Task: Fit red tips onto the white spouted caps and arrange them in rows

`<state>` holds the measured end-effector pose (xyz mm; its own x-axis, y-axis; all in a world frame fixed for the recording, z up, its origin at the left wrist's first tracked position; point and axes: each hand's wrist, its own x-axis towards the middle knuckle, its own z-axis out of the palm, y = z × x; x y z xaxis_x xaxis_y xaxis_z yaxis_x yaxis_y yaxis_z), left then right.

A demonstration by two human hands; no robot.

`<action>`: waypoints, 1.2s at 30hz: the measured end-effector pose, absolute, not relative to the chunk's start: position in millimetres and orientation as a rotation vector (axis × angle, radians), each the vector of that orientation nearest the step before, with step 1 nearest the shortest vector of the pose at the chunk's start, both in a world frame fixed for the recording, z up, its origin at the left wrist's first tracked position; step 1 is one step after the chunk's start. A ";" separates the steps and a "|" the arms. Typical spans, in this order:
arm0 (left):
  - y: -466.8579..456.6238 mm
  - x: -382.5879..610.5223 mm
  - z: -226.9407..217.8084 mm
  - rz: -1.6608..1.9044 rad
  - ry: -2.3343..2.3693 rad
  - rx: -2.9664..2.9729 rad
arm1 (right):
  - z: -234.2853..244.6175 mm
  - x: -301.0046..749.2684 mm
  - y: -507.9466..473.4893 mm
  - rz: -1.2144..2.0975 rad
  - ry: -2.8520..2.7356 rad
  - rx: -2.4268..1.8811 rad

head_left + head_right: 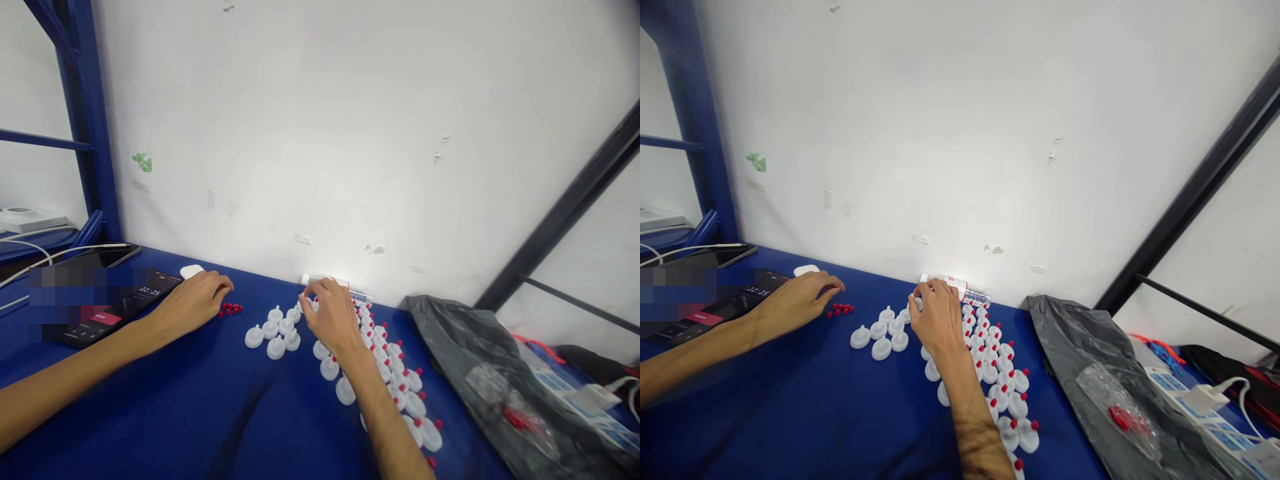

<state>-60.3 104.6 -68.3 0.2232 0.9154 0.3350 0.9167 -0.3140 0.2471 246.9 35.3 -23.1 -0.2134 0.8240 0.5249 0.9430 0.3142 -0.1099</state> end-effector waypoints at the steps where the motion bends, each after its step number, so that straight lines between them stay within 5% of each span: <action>1: 104.9 -61.2 -69.6 -0.617 -1.860 -2.452 | -22.4 246.1 34.5 -0.303 -2.123 -1.597; 19: 97.6 -56.4 -65.1 -0.285 -2.006 -2.435 | -31.2 257.6 42.0 -0.337 -2.255 -1.838; 36: 63.6 -33.4 -52.4 -1.111 -1.418 -2.654 | -25.2 225.2 25.3 -0.266 -2.291 -1.230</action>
<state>-33.4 63.6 -52.4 0.3701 0.7535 0.5433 0.7078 -0.6076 0.3605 225.2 25.3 -25.2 -0.4513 0.7177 0.5304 0.8202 0.5677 -0.0704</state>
